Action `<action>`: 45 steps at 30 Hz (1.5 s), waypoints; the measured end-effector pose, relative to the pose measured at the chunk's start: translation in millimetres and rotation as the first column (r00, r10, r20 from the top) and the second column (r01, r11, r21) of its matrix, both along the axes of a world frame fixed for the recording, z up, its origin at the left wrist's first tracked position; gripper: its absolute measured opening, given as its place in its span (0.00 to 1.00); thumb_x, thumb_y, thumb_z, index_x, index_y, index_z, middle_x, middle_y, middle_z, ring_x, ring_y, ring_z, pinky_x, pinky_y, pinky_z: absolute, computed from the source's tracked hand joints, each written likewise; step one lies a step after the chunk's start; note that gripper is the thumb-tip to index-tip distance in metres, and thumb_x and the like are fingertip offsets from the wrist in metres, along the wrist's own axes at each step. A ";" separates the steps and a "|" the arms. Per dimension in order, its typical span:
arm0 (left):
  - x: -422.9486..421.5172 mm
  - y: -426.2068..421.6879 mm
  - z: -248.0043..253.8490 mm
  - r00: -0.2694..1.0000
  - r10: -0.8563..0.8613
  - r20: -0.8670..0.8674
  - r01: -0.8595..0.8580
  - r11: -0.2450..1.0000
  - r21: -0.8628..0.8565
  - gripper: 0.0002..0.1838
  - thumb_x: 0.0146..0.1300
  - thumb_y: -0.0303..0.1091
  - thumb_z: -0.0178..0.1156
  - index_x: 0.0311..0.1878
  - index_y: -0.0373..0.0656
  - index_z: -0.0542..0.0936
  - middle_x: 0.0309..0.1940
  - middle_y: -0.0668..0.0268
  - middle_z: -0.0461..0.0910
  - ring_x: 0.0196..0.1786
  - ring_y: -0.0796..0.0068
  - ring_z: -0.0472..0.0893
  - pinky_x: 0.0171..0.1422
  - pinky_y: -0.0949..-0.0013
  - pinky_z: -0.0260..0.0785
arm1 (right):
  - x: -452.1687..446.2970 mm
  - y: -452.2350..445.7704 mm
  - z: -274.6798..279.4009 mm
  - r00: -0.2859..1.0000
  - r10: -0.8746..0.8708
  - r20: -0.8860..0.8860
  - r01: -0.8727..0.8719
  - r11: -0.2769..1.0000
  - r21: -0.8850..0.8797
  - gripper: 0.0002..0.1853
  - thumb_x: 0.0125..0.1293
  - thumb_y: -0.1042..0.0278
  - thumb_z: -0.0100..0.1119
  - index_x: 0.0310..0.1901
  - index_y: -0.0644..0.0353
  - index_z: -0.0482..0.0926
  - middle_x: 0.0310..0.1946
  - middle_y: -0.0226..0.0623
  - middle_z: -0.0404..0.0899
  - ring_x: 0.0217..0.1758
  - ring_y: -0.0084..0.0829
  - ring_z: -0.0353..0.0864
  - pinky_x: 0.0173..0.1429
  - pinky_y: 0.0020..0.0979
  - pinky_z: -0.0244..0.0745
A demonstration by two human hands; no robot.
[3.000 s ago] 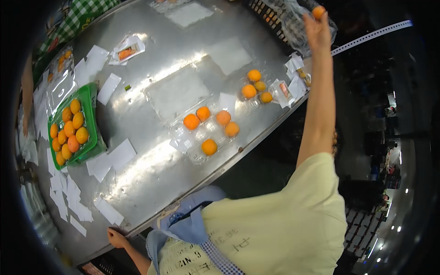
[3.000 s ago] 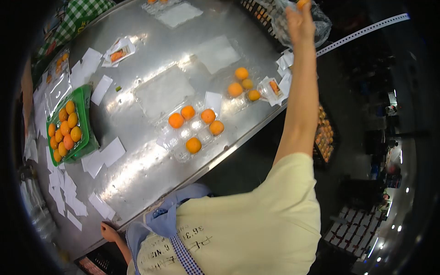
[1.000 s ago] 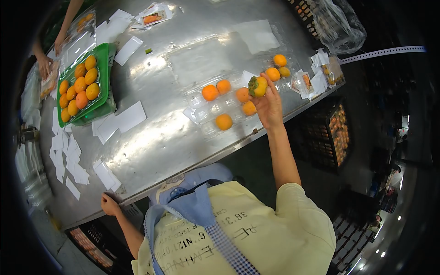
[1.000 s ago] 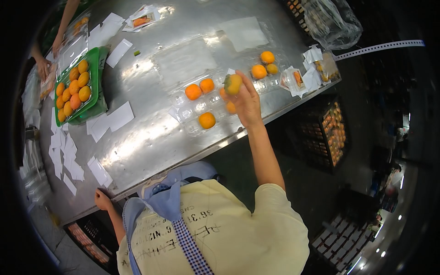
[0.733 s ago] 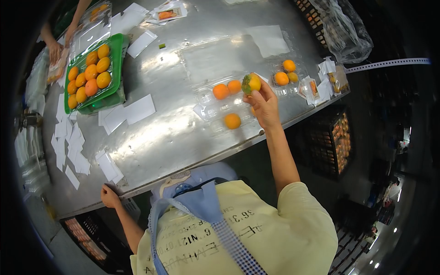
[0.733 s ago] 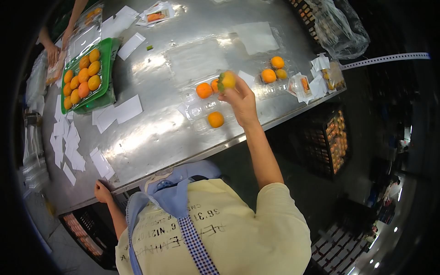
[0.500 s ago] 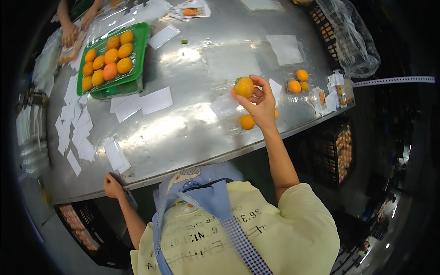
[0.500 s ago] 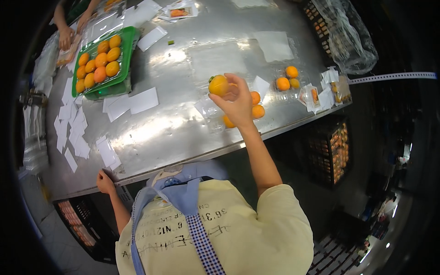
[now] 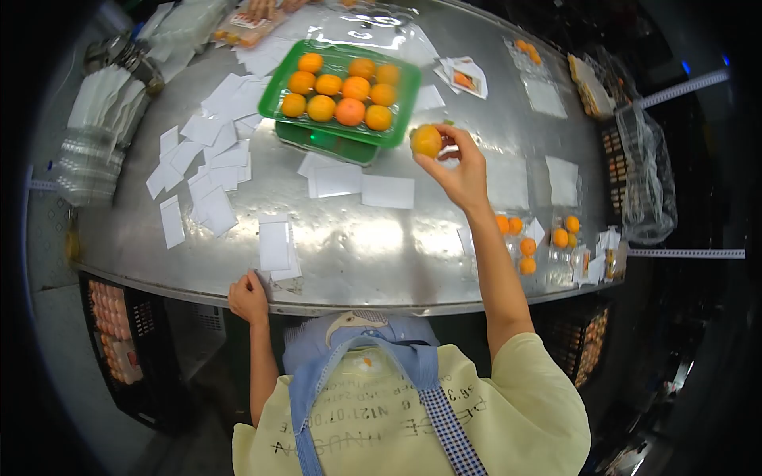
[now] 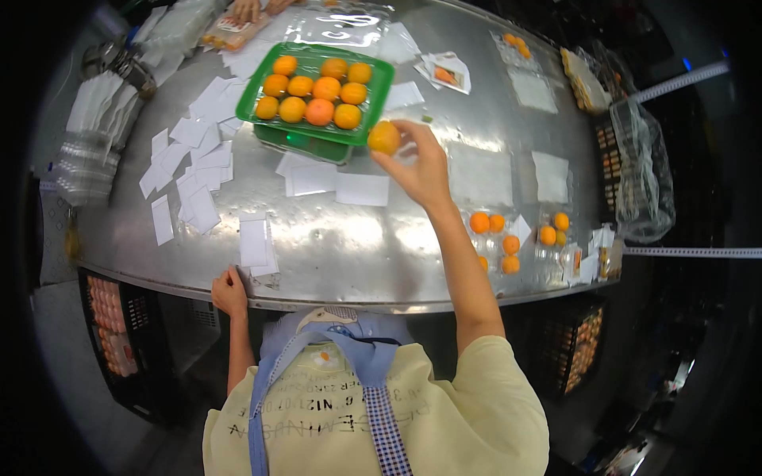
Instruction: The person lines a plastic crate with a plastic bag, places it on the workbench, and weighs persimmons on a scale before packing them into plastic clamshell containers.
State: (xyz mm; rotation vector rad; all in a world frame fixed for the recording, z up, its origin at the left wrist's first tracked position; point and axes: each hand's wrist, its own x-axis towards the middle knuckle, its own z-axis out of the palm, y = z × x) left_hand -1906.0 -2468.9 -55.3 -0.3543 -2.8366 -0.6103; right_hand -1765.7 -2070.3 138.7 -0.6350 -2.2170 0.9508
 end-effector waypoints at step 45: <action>-14.5 -7.9 17.0 0.990 -0.131 0.044 0.122 0.977 0.173 0.13 0.57 0.36 0.61 0.19 0.47 0.73 0.20 0.70 0.75 0.28 0.67 0.73 0.33 0.66 0.62 | -149.1 24.7 -16.9 1.000 0.007 0.018 -0.006 1.000 -0.005 0.12 0.68 0.65 0.56 0.43 0.67 0.79 0.33 0.29 0.78 0.34 0.17 0.74 0.40 0.19 0.70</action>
